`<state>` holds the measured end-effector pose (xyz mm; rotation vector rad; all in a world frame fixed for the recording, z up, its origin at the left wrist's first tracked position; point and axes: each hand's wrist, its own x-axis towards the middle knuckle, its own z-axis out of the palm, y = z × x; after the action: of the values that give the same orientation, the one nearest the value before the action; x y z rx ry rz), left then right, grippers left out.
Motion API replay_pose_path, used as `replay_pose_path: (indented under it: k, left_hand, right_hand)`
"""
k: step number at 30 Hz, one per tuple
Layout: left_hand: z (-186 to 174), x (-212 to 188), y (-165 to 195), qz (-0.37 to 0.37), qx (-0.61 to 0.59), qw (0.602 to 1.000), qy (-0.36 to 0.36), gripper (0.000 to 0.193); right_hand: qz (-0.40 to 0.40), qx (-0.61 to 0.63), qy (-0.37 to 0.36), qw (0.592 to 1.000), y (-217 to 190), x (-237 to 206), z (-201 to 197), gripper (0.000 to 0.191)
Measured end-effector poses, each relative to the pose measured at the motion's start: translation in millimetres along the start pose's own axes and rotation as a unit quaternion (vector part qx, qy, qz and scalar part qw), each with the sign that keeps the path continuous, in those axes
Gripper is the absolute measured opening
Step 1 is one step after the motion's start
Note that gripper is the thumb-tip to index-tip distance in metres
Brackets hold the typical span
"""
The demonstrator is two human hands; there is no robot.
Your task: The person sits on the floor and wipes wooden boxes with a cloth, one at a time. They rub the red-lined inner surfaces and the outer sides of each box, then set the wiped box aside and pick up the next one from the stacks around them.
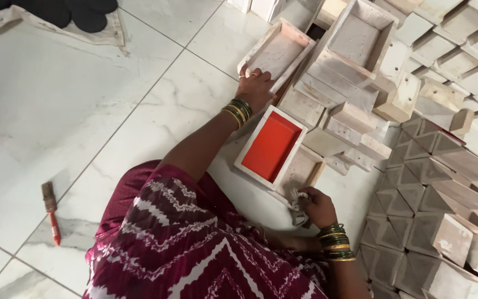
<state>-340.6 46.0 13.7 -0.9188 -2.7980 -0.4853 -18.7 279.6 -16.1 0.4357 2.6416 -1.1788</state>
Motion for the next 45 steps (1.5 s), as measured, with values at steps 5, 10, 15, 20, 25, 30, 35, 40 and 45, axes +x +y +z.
replay_pose_path:
  k: [5,10,15,20,25,30,35,40,45]
  left_hand:
    - [34,19,-7,-0.009,-0.024,0.999,0.026,0.036]
    - [57,20,-13,-0.009,-0.04,0.999,0.021,0.034]
    - [55,17,-7,-0.011,-0.033,0.999,-0.004,0.033]
    - [45,25,-27,-0.022,-0.133,0.989,0.062,0.068]
    - [54,25,-70,-0.21,-0.343,0.902,0.157,0.061]
    - [56,18,-82,-0.202,-0.419,0.884,0.042,0.055]
    - [57,18,-72,-0.186,-0.27,0.944,0.046,0.036]
    - [61,20,-68,-0.204,-0.241,0.948,0.039,0.026]
    - [61,19,-64,-0.216,-0.239,0.947,0.004,0.025]
  right_hand:
    - [0.077,0.005,-0.034,0.996,13,10,5,0.03]
    - [0.03,0.036,-0.036,0.998,21,13,11,0.028]
    - [0.073,0.045,-0.053,0.995,22,14,13,0.029]
    - [0.1,0.078,-0.064,0.99,25,15,14,0.03]
    - [0.035,0.042,-0.051,0.997,31,15,16,0.03]
    - [0.071,0.059,-0.072,0.993,34,13,17,0.031]
    - [0.071,0.076,-0.073,0.992,34,13,17,0.031]
    - [0.057,0.038,-0.067,0.995,35,13,18,0.03]
    - [0.056,0.04,-0.072,0.995,34,13,17,0.031]
